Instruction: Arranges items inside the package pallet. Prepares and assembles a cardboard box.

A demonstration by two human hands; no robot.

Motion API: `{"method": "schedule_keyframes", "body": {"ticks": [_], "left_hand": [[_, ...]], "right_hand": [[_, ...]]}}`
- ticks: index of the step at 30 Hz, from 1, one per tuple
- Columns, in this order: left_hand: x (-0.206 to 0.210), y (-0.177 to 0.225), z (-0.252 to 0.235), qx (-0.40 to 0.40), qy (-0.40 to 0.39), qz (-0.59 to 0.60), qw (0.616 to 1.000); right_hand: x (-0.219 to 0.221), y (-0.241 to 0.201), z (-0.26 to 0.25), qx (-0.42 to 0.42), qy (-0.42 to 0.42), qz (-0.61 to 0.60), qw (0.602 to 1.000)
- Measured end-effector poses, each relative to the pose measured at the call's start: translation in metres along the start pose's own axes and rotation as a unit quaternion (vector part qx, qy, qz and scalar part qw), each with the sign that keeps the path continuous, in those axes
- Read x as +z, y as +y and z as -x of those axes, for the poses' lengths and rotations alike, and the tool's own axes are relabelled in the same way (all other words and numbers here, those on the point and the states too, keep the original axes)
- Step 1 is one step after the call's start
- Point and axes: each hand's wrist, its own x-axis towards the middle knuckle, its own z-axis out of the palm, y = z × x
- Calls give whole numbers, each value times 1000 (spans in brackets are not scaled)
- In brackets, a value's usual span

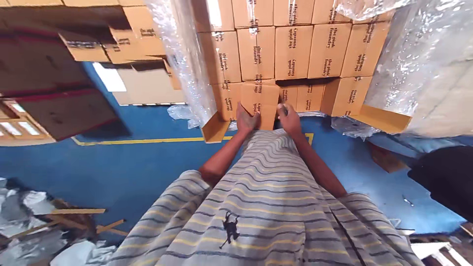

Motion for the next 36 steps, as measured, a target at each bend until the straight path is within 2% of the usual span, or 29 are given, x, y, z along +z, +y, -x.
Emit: {"method": "schedule_keyframes", "body": {"ticks": [2, 4, 6, 8, 14, 21, 24, 27, 29, 32, 34, 36], "left_hand": [[-4, 0, -5, 28, -4, -14, 1000], [-9, 3, -12, 121, 23, -49, 991], [-20, 11, -29, 199, 38, -110, 973], [-27, 18, -45, 228, 28, -142, 963], [-37, 26, -57, 222, -15, -105, 969], [-36, 29, -59, 196, 1, -71, 978], [-42, 32, -63, 186, -29, -70, 980], [-48, 38, -63, 169, -61, -68, 981], [-52, 45, -65, 154, -67, -52, 984], [-55, 44, -71, 135, -71, -17, 988], [-59, 43, -73, 133, -74, 2, 988], [-60, 43, -75, 130, -72, 15, 989]], "right_hand": [[-9, -26, -8, -27, 41, 33, 998], [-17, -51, -23, -79, 55, 109, 989], [-21, -73, -43, -137, 61, 194, 969], [-21, -92, -64, -183, 68, 276, 941], [-24, -129, -108, -271, -24, 415, 868], [-23, -149, -117, -348, -85, 453, 817], [-32, -144, -121, -371, -90, 471, 795], [-56, -127, -116, -355, -78, 483, 797], [-67, -127, -103, -302, -53, 497, 812], [-64, -129, -76, -177, -4, 432, 884], [-49, -131, -63, -96, -17, 329, 939], [-27, -126, -56, -55, -35, 260, 963]]}}
